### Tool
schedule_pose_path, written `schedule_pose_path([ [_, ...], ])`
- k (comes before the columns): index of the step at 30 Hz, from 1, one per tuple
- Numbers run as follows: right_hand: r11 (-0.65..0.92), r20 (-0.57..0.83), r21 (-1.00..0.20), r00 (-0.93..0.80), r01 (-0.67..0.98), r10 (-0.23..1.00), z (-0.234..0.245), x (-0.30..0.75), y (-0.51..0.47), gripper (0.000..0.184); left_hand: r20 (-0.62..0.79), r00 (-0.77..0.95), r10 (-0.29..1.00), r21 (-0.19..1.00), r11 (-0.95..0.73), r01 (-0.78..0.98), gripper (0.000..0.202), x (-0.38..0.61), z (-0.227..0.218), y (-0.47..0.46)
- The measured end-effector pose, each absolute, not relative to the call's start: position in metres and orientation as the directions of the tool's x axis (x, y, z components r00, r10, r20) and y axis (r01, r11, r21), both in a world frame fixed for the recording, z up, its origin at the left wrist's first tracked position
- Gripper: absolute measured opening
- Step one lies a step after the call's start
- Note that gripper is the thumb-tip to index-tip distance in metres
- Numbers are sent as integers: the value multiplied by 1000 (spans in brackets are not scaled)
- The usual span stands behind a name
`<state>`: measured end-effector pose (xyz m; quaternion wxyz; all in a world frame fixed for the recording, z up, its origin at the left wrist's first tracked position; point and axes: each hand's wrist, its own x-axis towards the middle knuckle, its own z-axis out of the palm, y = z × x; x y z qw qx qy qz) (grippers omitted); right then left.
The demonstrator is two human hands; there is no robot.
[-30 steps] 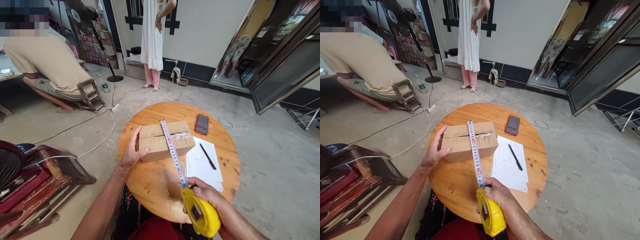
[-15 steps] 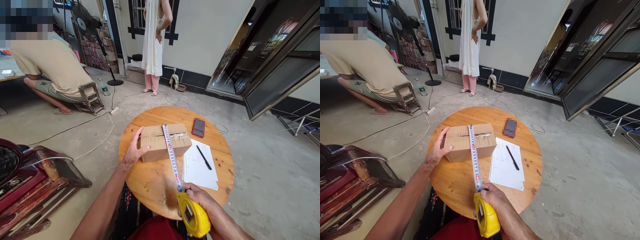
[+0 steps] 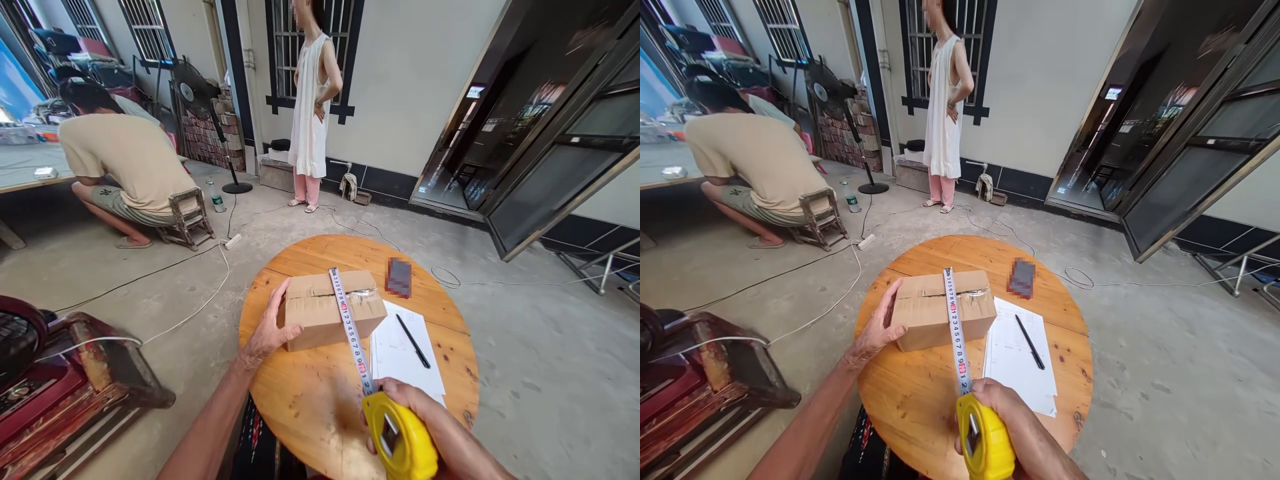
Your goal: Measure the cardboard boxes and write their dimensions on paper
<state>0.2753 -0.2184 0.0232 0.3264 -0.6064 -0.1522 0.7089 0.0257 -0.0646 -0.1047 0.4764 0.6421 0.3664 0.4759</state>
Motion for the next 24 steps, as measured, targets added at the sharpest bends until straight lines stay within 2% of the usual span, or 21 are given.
schedule_pose_path([
  [5,-799,-806,-584,-9,-144,591,36,279,-211,39,246,289,925,967,-256,-4,118,27,-106,-68],
  [15,-801,-809,-566,-58,-197,586,23,280,-215,44,223,388,895,970,-244,6,133,18,-128,-55],
  [21,-808,-821,-527,-88,-262,564,27,280,-212,40,166,414,895,973,-218,81,132,11,-137,-56],
  [24,-804,-803,-525,-153,-279,577,27,282,-210,43,179,372,911,962,-242,128,121,6,-126,-70],
])
